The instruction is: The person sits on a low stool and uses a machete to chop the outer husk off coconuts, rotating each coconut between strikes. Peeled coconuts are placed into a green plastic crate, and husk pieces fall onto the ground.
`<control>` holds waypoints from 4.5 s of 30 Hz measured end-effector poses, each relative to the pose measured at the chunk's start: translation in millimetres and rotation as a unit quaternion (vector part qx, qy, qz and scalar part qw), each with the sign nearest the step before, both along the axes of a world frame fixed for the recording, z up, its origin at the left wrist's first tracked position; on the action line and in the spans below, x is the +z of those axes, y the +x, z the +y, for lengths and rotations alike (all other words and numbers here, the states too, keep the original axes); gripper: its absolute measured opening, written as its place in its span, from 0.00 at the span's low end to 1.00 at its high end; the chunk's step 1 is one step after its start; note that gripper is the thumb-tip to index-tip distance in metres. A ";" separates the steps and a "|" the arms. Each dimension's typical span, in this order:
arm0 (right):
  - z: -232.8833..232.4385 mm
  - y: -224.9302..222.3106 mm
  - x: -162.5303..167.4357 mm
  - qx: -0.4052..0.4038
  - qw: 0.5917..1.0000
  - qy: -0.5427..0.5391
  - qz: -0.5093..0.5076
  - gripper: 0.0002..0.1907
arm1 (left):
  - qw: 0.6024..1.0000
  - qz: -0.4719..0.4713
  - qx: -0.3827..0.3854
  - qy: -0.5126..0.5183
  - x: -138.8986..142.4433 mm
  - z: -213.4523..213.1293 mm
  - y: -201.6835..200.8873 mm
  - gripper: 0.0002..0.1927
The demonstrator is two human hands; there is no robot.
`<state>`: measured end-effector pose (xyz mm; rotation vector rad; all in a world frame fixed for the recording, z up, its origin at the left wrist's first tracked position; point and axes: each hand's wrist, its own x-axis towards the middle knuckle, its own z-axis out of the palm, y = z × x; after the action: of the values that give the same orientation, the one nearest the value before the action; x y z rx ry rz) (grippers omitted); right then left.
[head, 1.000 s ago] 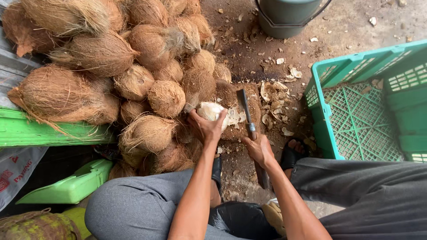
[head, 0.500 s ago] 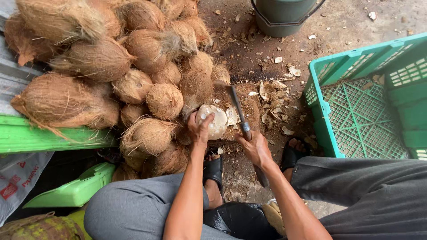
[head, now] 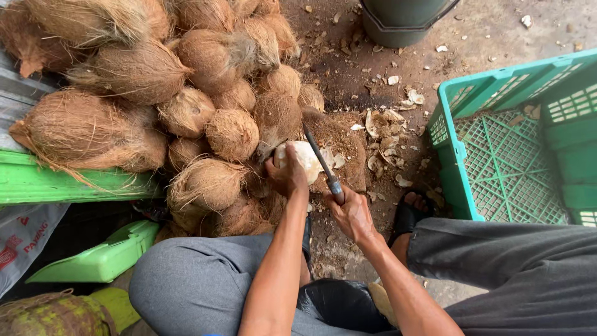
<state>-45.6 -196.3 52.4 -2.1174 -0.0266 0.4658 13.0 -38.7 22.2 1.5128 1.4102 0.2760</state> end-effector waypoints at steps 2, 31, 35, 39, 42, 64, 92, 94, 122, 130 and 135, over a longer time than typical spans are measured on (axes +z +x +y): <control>1.7 2.4 -4.8 -0.011 0.995 0.032 0.097 0.16 | 0.998 -0.032 -0.010 0.055 4.4 -4.9 -0.3 0.43; -5.9 15.4 -16.1 0.008 0.994 -0.016 0.109 0.14 | 0.995 -0.016 -0.034 0.094 -17.6 -1.3 2.0 0.40; -15.2 24.8 -21.6 -0.015 0.988 -0.019 0.150 0.15 | 0.998 -0.003 -0.025 0.058 -6.0 3.3 2.7 0.42; -9.9 15.2 -21.2 -0.018 0.993 -0.031 0.112 0.19 | 0.998 -0.024 -0.036 0.035 -10.7 -1.0 -2.7 0.42; -3.4 7.8 -24.8 -0.015 0.995 0.048 0.086 0.12 | 0.997 -0.033 -0.049 0.046 -27.3 -0.8 -3.0 0.43; -19.2 21.4 -29.7 -0.051 0.987 -0.024 0.148 0.21 | 0.999 -0.016 -0.034 0.001 -14.3 8.7 6.1 0.37; 7.6 8.1 -13.0 0.026 0.994 -0.034 0.100 0.25 | 0.996 0.006 -0.046 0.076 -10.2 19.0 9.2 0.51; 6.9 3.8 -15.6 0.036 0.995 -0.033 0.086 0.25 | 0.996 -0.018 -0.035 0.078 -13.3 18.0 5.6 0.50; -4.5 17.7 -18.5 -0.022 0.993 0.061 0.096 0.10 | 0.988 0.036 -0.132 0.076 -49.2 35.3 3.4 0.36; 10.9 11.2 -49.4 0.000 0.985 -0.011 0.172 0.16 | 0.986 0.032 -0.124 0.108 -51.7 35.2 0.2 0.37; -0.7 10.3 -40.6 -0.069 0.982 0.117 0.133 0.14 | 0.982 0.053 -0.141 0.111 -29.1 34.5 -1.0 0.35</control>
<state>-35.3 -197.0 11.9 -1.7991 0.2078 0.6265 12.1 -4.2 -6.9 1.9133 1.2579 0.1842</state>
